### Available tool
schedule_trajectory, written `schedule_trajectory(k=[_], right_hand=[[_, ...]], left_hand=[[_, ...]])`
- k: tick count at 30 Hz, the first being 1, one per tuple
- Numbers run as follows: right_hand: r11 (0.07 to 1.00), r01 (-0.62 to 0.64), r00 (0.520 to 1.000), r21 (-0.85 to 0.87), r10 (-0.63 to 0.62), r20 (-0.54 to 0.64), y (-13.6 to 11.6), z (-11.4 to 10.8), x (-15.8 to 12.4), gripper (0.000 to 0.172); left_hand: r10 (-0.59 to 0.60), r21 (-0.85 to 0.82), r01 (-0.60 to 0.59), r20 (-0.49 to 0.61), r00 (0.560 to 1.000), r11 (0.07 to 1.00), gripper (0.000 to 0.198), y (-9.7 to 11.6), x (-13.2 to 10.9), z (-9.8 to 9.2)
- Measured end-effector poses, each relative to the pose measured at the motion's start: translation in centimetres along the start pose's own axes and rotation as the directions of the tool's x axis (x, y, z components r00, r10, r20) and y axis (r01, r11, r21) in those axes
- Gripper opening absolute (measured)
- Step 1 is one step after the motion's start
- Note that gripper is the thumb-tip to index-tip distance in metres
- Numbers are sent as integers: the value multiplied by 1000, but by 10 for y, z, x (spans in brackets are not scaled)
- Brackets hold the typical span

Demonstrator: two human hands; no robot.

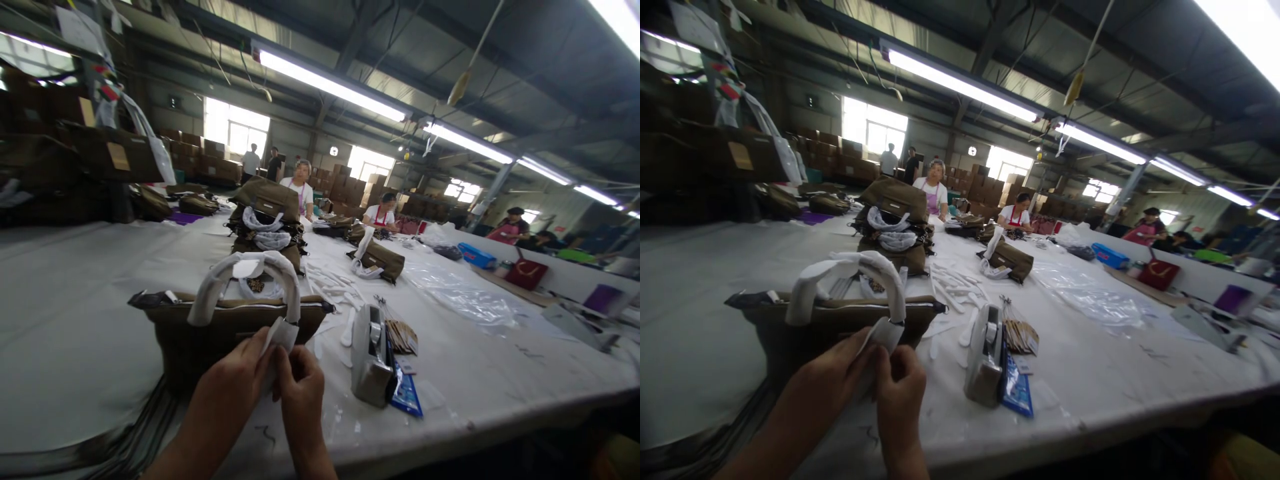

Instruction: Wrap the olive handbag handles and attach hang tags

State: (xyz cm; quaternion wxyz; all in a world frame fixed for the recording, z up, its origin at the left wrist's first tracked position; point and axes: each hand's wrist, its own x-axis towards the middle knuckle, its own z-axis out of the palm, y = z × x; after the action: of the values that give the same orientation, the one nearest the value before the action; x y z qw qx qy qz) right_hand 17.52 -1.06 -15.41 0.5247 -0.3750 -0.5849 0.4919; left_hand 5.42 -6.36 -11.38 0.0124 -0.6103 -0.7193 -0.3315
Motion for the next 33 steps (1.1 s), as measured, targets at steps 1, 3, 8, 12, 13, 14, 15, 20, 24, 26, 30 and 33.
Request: schedule_trajectory(k=[1, 3, 8, 12, 13, 14, 15, 20, 24, 26, 30, 33], right_hand=[[1000, 16, 999, -21, -16, -27, 3, 3, 0, 45], [998, 38, 997, -50, -41, -61, 9, 8, -3, 44], [991, 88, 989, -96, -98, -109, 11, 14, -9, 45], [992, 110, 983, -68, -118, -141, 8, 15, -10, 45], [991, 117, 982, -61, -124, -141, 8, 14, -10, 44], [991, 119, 983, -55, -126, -135, 9, 14, -10, 42], [992, 115, 985, -49, -121, -127, 11, 14, -10, 41], [997, 83, 992, 3, -82, -98, 19, 13, -12, 36], [998, 54, 994, -16, -55, -97, 12, 13, -14, 38], [997, 53, 994, -57, -58, -89, 5, 11, -13, 35], [998, 40, 998, -46, -42, -42, -4, 5, -10, 34], [994, -61, 998, 88, 60, 18, -5, 2, -11, 38]], left_hand=[[19, -2, -19, -65, 998, 1000, 50, -3, 0, -1], [54, -10, -56, -167, 985, 998, 50, -8, 0, -6], [42, -133, -80, -265, 963, 988, 36, -15, 0, -16], [200, -97, -250, -360, 911, 963, 31, -12, -4, -10], [250, -67, -296, -382, 890, 953, 34, -12, -5, -6], [287, -35, -328, -398, 871, 944, 35, -11, -8, -3], [314, -5, -346, -410, 856, 938, 36, -11, -10, 0], [395, 85, -399, -432, 811, 913, 31, -12, -24, 10], [389, 38, -409, -401, 829, 912, 28, -10, -30, 10], [357, -41, -399, -371, 857, 916, 28, -9, -31, 5], [146, -307, -201, -193, 970, 930, 25, -14, -26, -16], [-111, -406, 77, -59, 992, 911, 30, -21, -18, -30]])
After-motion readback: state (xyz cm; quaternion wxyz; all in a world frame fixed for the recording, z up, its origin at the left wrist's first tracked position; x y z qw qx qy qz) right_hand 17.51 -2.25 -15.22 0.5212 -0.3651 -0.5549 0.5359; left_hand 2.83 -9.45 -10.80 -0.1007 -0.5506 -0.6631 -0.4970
